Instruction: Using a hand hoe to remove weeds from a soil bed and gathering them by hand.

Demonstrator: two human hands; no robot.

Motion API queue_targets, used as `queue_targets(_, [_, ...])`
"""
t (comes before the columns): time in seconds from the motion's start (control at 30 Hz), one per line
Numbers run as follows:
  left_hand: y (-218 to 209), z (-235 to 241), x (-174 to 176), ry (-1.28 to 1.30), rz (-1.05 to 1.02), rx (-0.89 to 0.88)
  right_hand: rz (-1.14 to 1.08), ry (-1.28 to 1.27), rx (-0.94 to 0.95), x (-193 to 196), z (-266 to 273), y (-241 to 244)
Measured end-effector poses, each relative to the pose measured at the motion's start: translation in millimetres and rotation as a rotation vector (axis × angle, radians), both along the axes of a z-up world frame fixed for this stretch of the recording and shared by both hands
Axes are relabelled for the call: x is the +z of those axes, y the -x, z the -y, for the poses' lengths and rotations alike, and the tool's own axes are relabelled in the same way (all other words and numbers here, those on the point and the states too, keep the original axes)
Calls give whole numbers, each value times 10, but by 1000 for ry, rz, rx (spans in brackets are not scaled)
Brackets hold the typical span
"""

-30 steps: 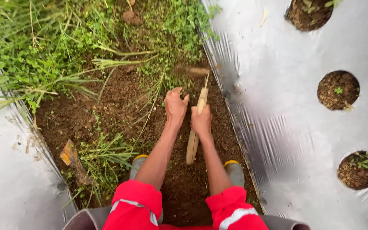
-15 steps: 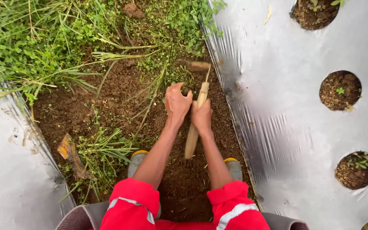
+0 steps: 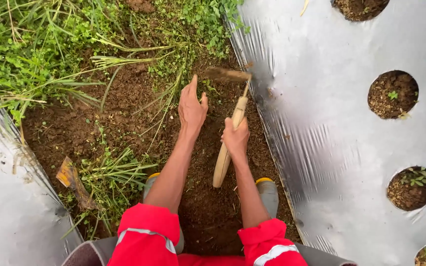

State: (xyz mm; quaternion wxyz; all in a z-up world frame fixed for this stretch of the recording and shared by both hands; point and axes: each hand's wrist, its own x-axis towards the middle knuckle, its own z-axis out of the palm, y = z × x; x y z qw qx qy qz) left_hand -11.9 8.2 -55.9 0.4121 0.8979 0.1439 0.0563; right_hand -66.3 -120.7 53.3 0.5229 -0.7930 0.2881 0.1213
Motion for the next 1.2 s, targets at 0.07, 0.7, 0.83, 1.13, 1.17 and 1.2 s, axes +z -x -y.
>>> queue_targets(0.07, [-10, -41, -355, -47, 29, -16, 39, -28, -33, -25, 54, -177])
queue_targets(0.7, [3, 80, -795, -155, 10, 5, 138, -65, 19, 58, -113, -351])
queue_targets(0.83, [104, 49, -73, -68, 6, 11, -86, 21, 216, -104, 40, -221])
queue_targets(1.13, [130, 18, -114, -11, -14, -22, 75, -93, 30, 153, -109, -265])
queue_targets(1.17, [153, 21, -47, -3, -32, -7, -24, -81, 93, -22, -49, -197])
queue_targets(1.2, [100, 9, 33, 4, -39, 0, -111, -71, 150, -190, -3, -184])
